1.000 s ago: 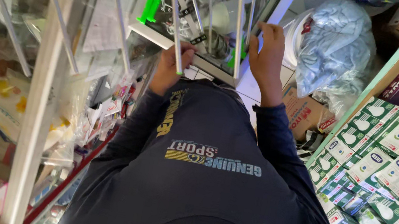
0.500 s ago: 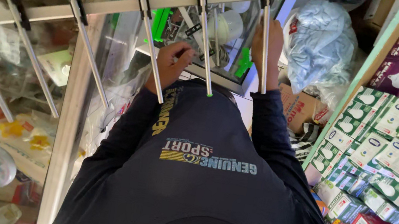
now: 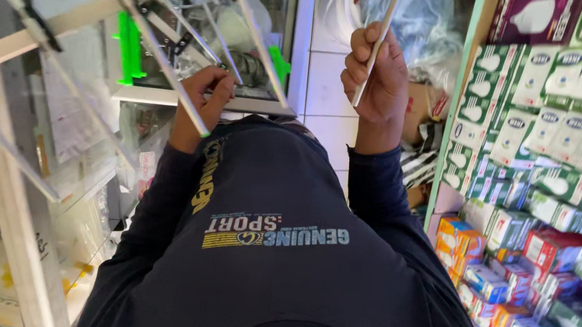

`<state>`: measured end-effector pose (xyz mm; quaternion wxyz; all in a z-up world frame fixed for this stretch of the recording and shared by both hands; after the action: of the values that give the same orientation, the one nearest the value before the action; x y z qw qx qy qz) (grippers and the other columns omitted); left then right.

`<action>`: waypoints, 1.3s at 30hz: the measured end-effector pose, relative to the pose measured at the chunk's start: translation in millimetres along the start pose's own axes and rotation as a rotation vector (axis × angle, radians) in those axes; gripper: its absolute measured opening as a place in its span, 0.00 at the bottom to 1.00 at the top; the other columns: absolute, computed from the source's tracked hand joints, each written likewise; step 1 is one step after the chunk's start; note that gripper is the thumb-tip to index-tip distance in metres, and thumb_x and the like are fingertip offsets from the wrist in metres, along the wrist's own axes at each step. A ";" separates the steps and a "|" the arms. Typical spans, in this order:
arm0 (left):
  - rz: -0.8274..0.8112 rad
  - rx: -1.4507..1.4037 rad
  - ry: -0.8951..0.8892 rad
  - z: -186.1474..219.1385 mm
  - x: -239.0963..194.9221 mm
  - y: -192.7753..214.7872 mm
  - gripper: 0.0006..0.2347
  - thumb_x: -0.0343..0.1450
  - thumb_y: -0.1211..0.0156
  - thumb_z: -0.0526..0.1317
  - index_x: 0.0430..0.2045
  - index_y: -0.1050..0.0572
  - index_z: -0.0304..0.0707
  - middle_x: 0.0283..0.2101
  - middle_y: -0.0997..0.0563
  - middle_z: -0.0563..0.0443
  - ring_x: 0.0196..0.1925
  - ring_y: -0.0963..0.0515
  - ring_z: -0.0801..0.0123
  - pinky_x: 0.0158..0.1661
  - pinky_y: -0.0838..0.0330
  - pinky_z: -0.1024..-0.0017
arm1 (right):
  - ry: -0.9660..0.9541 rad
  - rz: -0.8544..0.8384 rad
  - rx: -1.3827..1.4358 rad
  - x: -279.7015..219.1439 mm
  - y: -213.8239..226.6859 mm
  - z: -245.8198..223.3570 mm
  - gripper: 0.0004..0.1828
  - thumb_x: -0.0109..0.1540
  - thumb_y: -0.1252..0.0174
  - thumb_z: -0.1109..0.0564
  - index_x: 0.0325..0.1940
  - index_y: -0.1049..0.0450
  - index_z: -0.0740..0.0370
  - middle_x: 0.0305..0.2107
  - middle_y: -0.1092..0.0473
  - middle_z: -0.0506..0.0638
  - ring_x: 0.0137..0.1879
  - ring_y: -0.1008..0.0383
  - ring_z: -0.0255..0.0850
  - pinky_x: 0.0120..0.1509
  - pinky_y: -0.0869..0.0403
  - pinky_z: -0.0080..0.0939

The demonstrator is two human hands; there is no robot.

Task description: The person assembles a metal antenna by hand, sliding and fitting various aluminum elements onto a central boom and securing them.

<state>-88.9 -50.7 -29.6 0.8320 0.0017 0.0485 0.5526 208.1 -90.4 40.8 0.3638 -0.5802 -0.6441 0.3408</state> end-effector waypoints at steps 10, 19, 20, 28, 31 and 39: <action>-0.224 0.076 -0.078 24.0 0.4 -102.1 0.05 0.76 0.42 0.34 0.36 0.22 0.28 0.30 0.23 0.50 0.32 0.27 0.74 0.35 0.33 0.74 | 0.150 -0.094 0.035 -37.3 -12.9 -54.3 0.14 0.75 0.50 0.54 0.63 0.33 0.59 0.39 0.34 0.45 0.42 0.29 0.31 0.49 0.30 0.33; -0.267 0.160 -0.089 43.6 -7.9 -160.9 0.05 0.76 0.42 0.34 0.37 0.22 0.29 0.31 0.22 0.49 0.31 0.26 0.73 0.35 0.31 0.74 | 0.142 -0.133 0.232 -54.0 5.7 -85.2 0.14 0.73 0.48 0.55 0.63 0.31 0.57 0.45 0.34 0.43 0.39 0.31 0.26 0.48 0.33 0.30; -0.265 0.166 -0.064 44.2 -8.7 -163.6 0.05 0.76 0.42 0.34 0.37 0.22 0.29 0.32 0.22 0.49 0.31 0.26 0.73 0.34 0.31 0.74 | 0.155 -0.170 0.280 -53.2 7.9 -86.4 0.15 0.72 0.48 0.56 0.64 0.30 0.57 0.43 0.34 0.41 0.38 0.31 0.25 0.49 0.33 0.30; -0.229 0.167 -0.062 46.3 -14.6 -180.4 0.06 0.77 0.42 0.34 0.39 0.22 0.29 0.32 0.21 0.49 0.31 0.26 0.74 0.35 0.31 0.75 | 0.128 -0.167 0.515 -57.1 24.8 -93.2 0.17 0.73 0.50 0.62 0.67 0.32 0.57 0.35 0.33 0.39 0.33 0.33 0.20 0.49 0.33 0.26; -0.211 0.158 -0.056 44.0 -14.3 -185.3 0.06 0.76 0.42 0.34 0.39 0.22 0.29 0.32 0.22 0.49 0.31 0.26 0.75 0.34 0.31 0.75 | 0.120 -0.162 0.534 -58.1 26.9 -95.5 0.17 0.73 0.50 0.62 0.66 0.31 0.57 0.35 0.33 0.39 0.33 0.33 0.20 0.49 0.34 0.27; -0.173 0.141 -0.064 39.9 -13.3 -182.4 0.05 0.76 0.42 0.34 0.39 0.22 0.28 0.31 0.22 0.49 0.31 0.26 0.75 0.35 0.30 0.75 | 0.090 -0.073 0.525 -51.2 32.4 -90.0 0.13 0.75 0.52 0.60 0.64 0.31 0.58 0.44 0.34 0.43 0.35 0.34 0.22 0.45 0.35 0.25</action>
<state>77.0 -131.9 0.9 0.8755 0.0740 0.0606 0.4737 305.2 -136.7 54.4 0.5421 -0.4570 -0.5372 0.4568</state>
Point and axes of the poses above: each hand's wrist, its own x-axis towards the middle knuckle, its own y-axis out of the back of the hand, z = x × y, the point moved 4 cm from there along x, towards the middle knuckle
